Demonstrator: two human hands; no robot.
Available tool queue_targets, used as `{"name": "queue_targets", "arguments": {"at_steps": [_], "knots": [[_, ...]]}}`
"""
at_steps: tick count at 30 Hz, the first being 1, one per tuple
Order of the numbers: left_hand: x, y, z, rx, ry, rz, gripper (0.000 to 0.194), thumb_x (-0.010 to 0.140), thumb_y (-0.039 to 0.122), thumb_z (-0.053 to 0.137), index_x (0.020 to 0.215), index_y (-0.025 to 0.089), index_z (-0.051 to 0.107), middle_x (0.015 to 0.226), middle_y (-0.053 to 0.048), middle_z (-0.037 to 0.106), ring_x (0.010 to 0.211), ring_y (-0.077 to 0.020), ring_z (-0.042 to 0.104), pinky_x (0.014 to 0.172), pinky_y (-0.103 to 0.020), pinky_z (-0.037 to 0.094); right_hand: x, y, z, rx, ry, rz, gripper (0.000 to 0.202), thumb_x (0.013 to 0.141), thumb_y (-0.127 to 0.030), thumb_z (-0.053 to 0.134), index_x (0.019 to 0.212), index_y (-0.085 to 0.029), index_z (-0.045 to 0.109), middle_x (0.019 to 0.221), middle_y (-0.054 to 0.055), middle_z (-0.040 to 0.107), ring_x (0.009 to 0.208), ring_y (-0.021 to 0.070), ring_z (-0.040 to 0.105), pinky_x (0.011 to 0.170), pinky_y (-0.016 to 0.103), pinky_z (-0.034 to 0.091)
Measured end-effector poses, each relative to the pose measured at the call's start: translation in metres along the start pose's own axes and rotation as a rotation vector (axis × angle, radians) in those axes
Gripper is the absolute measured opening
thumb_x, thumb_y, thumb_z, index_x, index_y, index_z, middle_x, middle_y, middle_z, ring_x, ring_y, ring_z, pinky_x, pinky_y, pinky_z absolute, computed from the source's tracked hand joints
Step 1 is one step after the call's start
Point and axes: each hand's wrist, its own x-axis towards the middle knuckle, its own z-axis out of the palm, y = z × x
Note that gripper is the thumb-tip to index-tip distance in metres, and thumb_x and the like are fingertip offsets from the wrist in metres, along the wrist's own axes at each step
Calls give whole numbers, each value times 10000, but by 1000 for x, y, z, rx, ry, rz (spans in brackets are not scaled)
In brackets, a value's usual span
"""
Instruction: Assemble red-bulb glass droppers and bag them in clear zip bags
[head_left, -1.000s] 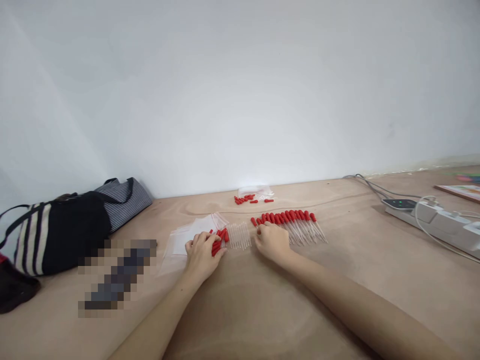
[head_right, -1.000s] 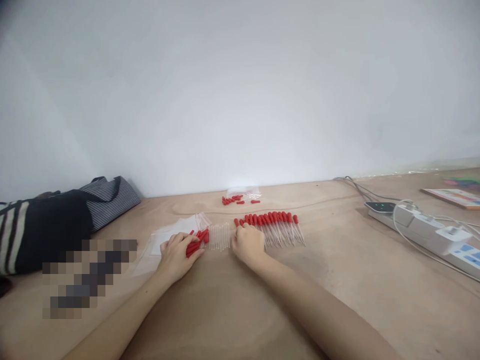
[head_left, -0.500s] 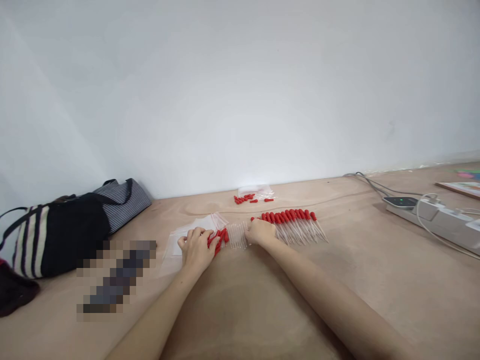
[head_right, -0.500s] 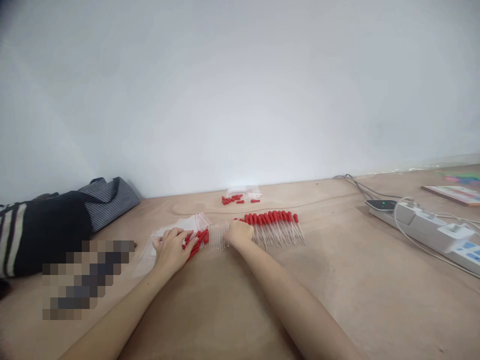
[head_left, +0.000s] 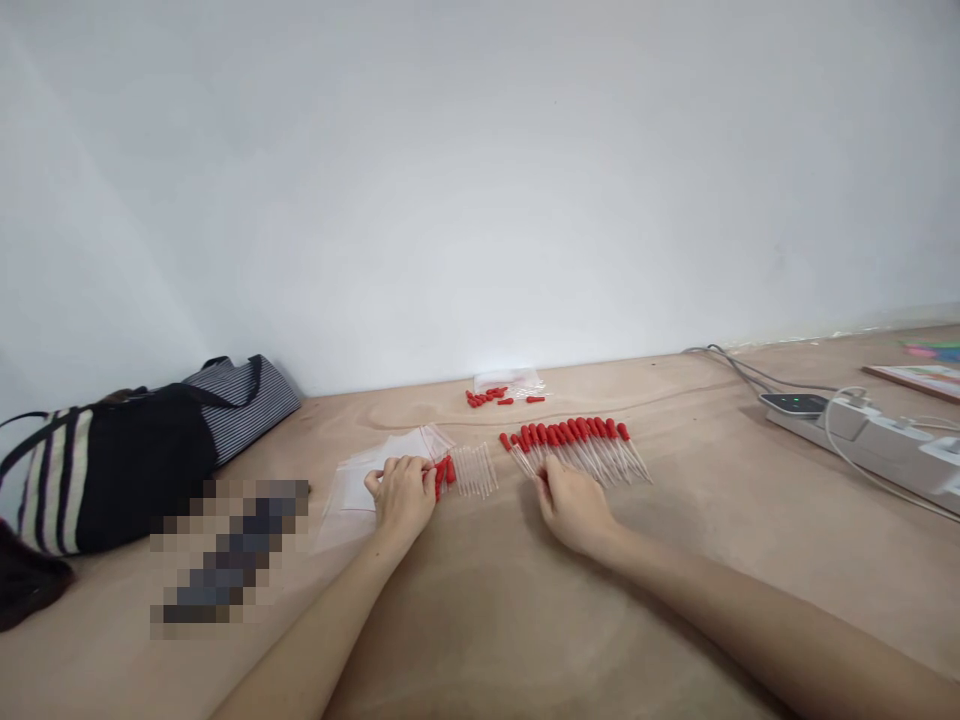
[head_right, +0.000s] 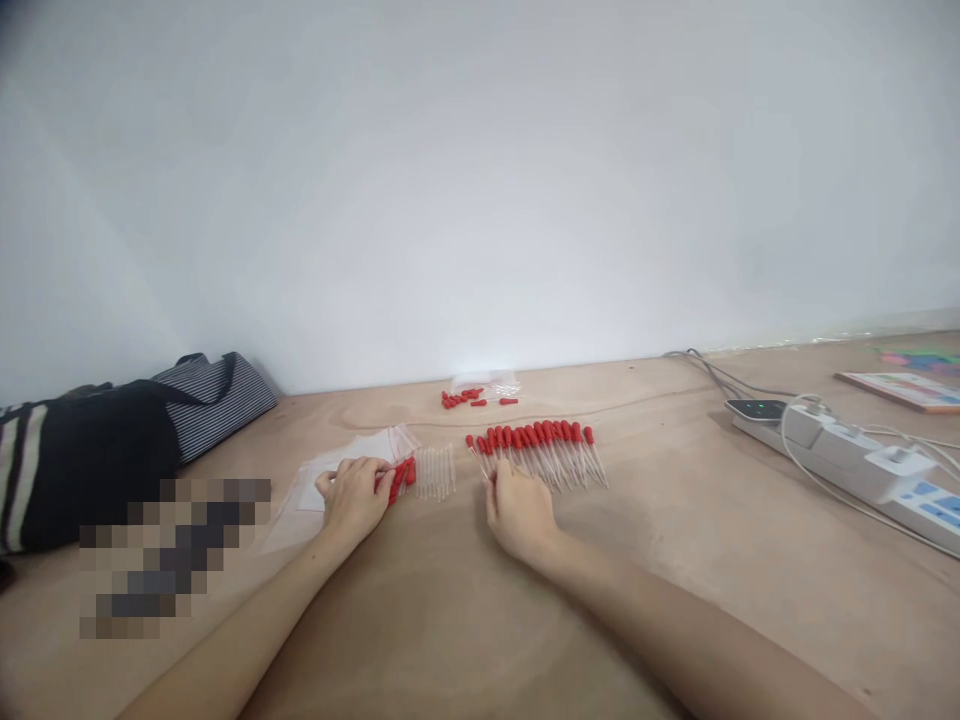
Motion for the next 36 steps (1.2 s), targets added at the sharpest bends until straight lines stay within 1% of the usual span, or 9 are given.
{"name": "queue_targets", "arguments": {"at_steps": [4,7,10,12,14,18,21,26,36], "knots": [[-2,5,-8,-75,119,54,158,808,220,433,775,188,584,860,-56,650,896,-250,495,789,-419,248,-18,26,-1,165,94,-133,231,818,-169,318,956,-137,501,898,102,609,809,191,553,716,299,388],[-13,13,-10,-227,154,193,131,808,231,447,789,190,569,825,-42,640,857,-223,501,774,-367,311,-23,34,-3,272,87,-135,263,827,-177,305,1007,-152,496,900,95,614,805,187,562,703,296,403],[-30,24,-6,-383,46,401,144,816,214,427,766,185,559,780,-36,618,802,-196,513,737,-320,369,-25,34,-3,372,65,-145,231,824,-162,301,945,-155,498,851,80,614,769,168,563,682,276,409],[-39,30,-1,-424,-67,468,156,811,204,425,735,186,559,755,-35,608,754,-190,526,694,-310,394,-25,33,-2,406,59,-157,198,818,-146,304,892,-156,487,815,71,606,738,155,553,672,267,407],[-45,34,2,-457,-146,471,140,800,196,438,750,186,568,758,-36,606,731,-186,538,663,-303,410,-25,32,-1,419,51,-162,170,815,-140,311,858,-161,473,796,62,595,724,148,542,667,263,403],[-47,37,1,-533,-211,435,160,778,190,480,889,189,596,849,-47,603,793,-186,551,710,-306,429,-25,30,-1,428,9,-183,132,822,-160,334,817,-171,465,765,42,578,691,139,527,644,257,392],[-46,40,-1,-585,-274,409,156,788,189,473,815,203,626,800,-29,590,757,-166,553,701,-289,431,-26,27,-2,409,-43,-213,122,826,-187,360,792,-174,476,761,36,575,697,143,526,639,259,385],[-46,44,-1,-665,-246,337,138,801,204,459,789,193,596,783,-19,587,741,-161,538,672,-280,422,-29,18,-3,319,-100,-262,136,830,-182,362,791,-178,493,776,29,583,730,157,527,678,295,366],[-49,45,5,-752,-267,322,146,816,253,427,808,188,557,765,-9,615,714,-157,555,646,-266,417,-32,13,2,263,-99,-309,142,842,-184,357,775,-180,482,755,18,580,709,140,525,670,270,360]]}}
